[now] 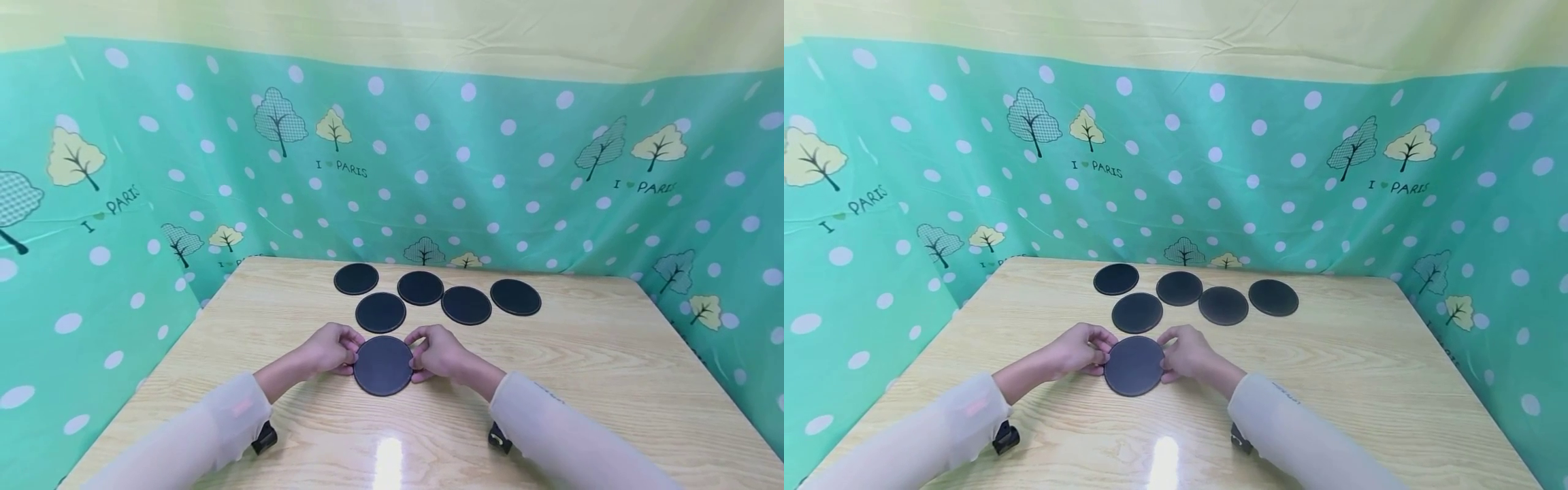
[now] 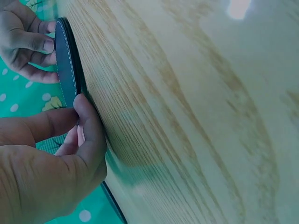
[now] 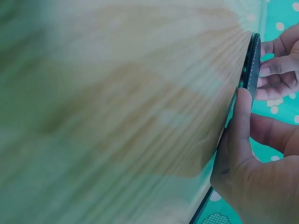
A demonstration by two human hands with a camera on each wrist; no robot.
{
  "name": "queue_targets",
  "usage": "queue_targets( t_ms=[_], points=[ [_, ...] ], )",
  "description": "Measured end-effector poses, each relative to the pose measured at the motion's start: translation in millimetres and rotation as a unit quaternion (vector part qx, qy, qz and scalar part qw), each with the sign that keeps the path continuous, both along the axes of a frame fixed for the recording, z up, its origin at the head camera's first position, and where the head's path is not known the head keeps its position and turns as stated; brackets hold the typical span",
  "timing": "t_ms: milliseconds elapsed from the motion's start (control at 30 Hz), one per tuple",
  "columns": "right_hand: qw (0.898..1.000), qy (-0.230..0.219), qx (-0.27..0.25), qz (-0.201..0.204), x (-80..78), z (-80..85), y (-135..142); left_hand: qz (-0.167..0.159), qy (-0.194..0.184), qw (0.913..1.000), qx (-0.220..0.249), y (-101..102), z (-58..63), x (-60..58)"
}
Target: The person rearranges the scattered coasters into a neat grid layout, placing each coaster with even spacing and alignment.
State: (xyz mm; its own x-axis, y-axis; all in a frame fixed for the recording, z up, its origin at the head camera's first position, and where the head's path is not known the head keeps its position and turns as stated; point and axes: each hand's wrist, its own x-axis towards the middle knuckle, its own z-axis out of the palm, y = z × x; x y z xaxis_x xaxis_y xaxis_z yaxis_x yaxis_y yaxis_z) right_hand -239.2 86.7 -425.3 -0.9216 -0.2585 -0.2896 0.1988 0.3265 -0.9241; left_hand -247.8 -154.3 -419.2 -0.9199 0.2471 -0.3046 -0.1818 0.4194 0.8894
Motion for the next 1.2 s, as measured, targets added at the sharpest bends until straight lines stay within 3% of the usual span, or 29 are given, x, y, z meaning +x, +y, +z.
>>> queue_targets(
  t_ms=[667,933,1200],
  points=[
    [1.0,0.012,0.022,0.016,-2.4,-1.5,-0.1,-0.008,0.009,0.9996,-0.027,2.2,-0.7,-1.4],
    [0.999,0.022,0.019,0.038,-3.6,0.6,6.9,0.013,0.004,0.9999,-0.005,-6.9,-3.9,-5.2],
    [0.997,0.046,0.031,0.045,-12.8,-1.6,12.5,0.005,0.007,0.9999,0.013,-10.9,-2.9,-8.5]
  ],
)
